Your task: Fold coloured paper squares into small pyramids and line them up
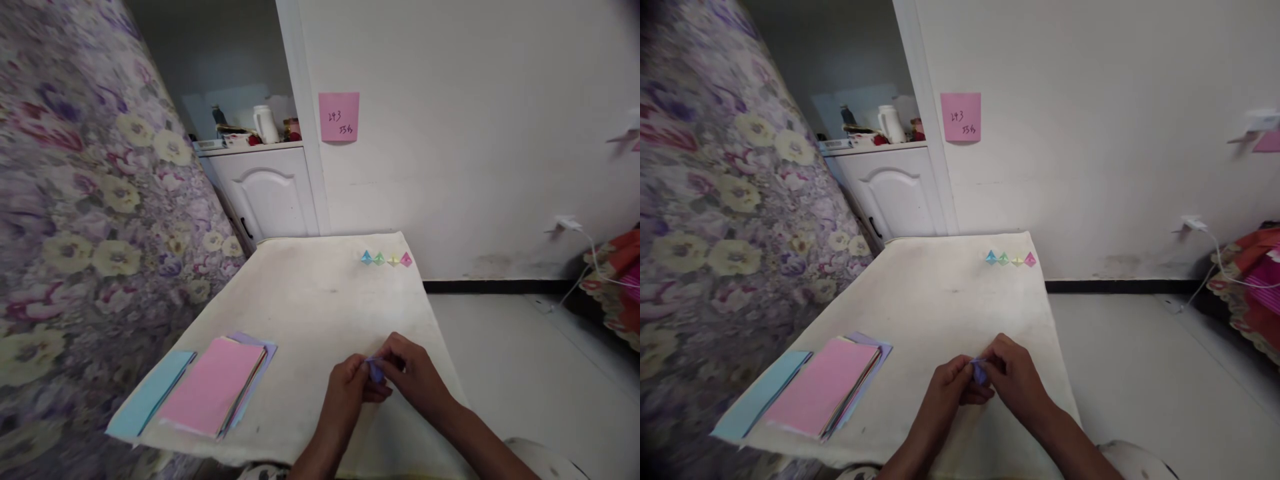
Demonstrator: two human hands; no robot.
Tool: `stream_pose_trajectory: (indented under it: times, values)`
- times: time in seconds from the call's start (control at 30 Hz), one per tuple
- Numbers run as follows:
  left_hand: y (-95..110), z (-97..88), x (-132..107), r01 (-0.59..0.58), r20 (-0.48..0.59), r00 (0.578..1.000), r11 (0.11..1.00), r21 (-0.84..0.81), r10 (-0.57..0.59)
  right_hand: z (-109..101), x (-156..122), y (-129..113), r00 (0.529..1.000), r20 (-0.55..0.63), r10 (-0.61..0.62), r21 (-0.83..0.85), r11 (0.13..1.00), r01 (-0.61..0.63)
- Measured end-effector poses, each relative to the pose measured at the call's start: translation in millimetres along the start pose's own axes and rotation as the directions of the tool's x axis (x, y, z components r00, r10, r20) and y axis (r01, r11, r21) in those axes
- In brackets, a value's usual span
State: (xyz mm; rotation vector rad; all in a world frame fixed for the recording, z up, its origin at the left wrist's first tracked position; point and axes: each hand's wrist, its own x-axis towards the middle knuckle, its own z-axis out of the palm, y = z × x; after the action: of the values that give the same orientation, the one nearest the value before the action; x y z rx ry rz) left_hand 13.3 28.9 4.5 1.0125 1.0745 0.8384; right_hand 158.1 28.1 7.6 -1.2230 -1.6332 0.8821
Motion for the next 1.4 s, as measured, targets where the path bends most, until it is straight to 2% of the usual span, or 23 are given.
stream_pose_trajectory:
  times: [0.13, 0.37, 0.63, 0.83, 1.13, 1.4]
  values:
    - [-4, 0.6, 3, 0.009, -0.023, 1.000, 0.999, -0.038, -0.010, 1, -1, 2, 0.999, -0.007, -0.040, -0.078, 0.996, 0.039]
    - [-8, -1.5, 6, -0.002, -0.055, 0.998, 0.996, -0.087, -0.003, 8, -7, 6, 0.981, 0.027, -0.193, -0.275, 0.942, 0.193]
    - [-2, -0.9, 4, -0.015, -0.037, 0.999, 1.000, -0.025, 0.014, 8, -7, 5, 0.985, -0.055, -0.164, -0.223, 0.964, 0.148]
    - [-9, 1.7, 6, -0.020, -0.047, 0.999, 1.000, -0.017, 0.019, 10, -6, 4, 0.991, -0.067, -0.120, -0.281, 0.955, 0.096]
    - [-6, 0.6, 5, 0.011, -0.056, 0.998, 0.993, -0.115, -0.017, 13, -13, 11, 0.966, -0.084, -0.244, -0.312, 0.927, 0.207]
    - [-4, -7.0, 4, 0.022, -0.065, 0.997, 0.979, -0.204, -0.036, 15, -14, 3, 0.950, -0.002, -0.312, -0.273, 0.914, 0.300]
